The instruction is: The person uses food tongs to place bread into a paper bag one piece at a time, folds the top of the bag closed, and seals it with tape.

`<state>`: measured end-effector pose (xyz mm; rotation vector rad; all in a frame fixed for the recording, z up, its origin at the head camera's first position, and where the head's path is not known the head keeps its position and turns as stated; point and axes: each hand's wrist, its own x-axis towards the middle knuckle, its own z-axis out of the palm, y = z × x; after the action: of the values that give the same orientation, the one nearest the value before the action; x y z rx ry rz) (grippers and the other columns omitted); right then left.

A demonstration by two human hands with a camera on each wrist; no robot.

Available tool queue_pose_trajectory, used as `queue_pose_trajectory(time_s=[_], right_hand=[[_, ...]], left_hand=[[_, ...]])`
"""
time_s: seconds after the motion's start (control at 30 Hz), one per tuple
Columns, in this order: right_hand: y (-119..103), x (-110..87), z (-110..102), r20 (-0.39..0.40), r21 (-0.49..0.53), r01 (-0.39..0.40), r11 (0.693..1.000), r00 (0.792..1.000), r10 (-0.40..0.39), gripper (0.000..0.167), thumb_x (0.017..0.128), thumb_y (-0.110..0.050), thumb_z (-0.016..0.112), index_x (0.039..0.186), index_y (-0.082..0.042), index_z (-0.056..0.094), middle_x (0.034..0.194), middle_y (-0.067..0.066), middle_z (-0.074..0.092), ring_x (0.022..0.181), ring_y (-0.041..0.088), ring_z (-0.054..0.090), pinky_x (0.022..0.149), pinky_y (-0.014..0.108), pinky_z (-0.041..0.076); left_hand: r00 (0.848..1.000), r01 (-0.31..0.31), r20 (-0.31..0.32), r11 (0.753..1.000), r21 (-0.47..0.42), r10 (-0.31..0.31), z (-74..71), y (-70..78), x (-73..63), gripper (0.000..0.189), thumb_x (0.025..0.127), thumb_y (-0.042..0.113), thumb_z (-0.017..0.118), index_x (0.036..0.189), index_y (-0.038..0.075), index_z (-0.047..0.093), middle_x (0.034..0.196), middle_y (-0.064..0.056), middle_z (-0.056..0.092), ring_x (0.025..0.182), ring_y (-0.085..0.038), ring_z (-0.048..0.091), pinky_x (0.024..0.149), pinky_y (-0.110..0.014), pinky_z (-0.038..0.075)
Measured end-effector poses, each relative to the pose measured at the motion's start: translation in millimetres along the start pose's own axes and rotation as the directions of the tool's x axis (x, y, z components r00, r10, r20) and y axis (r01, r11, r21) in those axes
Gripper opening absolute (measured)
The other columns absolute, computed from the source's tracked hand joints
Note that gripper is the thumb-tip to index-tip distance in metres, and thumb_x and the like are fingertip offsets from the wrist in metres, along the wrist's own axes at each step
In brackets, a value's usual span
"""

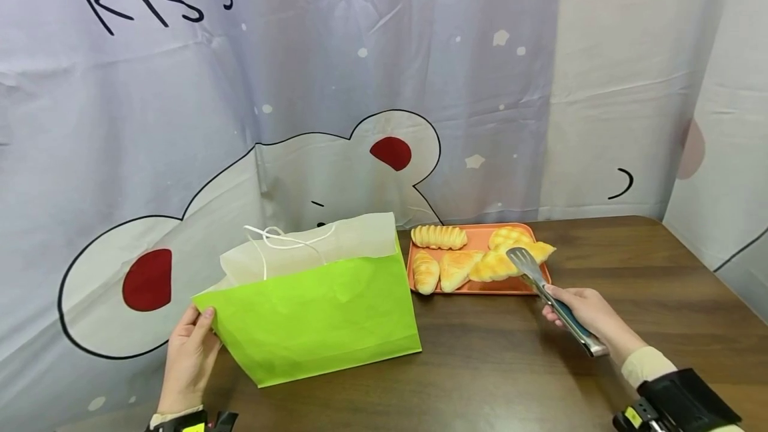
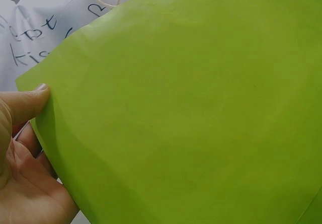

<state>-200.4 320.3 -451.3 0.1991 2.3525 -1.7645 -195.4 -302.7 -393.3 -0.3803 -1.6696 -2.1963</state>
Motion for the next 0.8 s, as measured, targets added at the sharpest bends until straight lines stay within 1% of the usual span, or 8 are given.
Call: queue_pose_trajectory(time_s=[0.2,0.37,0.6,0.8], right_hand=[[-12.3,-2.4,-4.1,-0.005,-0.009,0.037,0.999,0.999,-0.037,0.053,0.107,-0.036,0.044,0.117,0.015,0.058,0.079,-0.006,0.072,0.070,0.002,0.068,0.066,0.024,0.060],[-29.8,-2.9,-3.8,-0.001,-0.034,0.084,0.996,0.996,-0.084,0.052,0.108,-0.035,0.043,0.116,0.013,0.059,0.080,-0.008,0.072,0.072,0.002,0.068,0.067,0.024,0.059],[-64.7,-2.7,8.1,0.005,-0.036,0.158,0.987,0.987,-0.158,0.056,0.108,-0.035,0.043,0.123,0.017,0.055,0.084,-0.005,0.073,0.073,0.003,0.068,0.068,0.024,0.059],[-95.6,-1.5,21.9,0.044,-0.018,0.220,0.975,0.975,-0.219,0.050,0.108,-0.032,0.043,0.120,0.015,0.055,0.082,-0.006,0.072,0.071,0.002,0.067,0.067,0.024,0.060]], left_hand=[[1.000,-0.007,0.002,1.000,-0.006,0.007,-0.7,-0.3,-0.6,0.028,0.106,0.002,0.043,0.128,0.012,0.058,0.112,0.006,0.066,0.100,-0.004,0.064,0.085,-0.017,0.053],[1.000,0.000,-0.004,1.000,0.003,0.000,-0.9,-0.1,0.0,0.027,0.106,0.003,0.043,0.127,0.011,0.058,0.110,0.006,0.065,0.099,-0.004,0.063,0.084,-0.017,0.053],[1.000,0.023,-0.016,1.000,0.022,-0.022,-1.3,-0.3,1.4,0.025,0.106,0.006,0.044,0.126,0.013,0.058,0.110,0.007,0.064,0.097,-0.003,0.063,0.084,-0.017,0.053],[0.999,0.035,-0.026,0.998,0.043,-0.034,-0.6,-1.0,0.9,0.024,0.106,0.007,0.045,0.125,0.013,0.058,0.108,0.007,0.064,0.096,-0.003,0.062,0.084,-0.016,0.053]])
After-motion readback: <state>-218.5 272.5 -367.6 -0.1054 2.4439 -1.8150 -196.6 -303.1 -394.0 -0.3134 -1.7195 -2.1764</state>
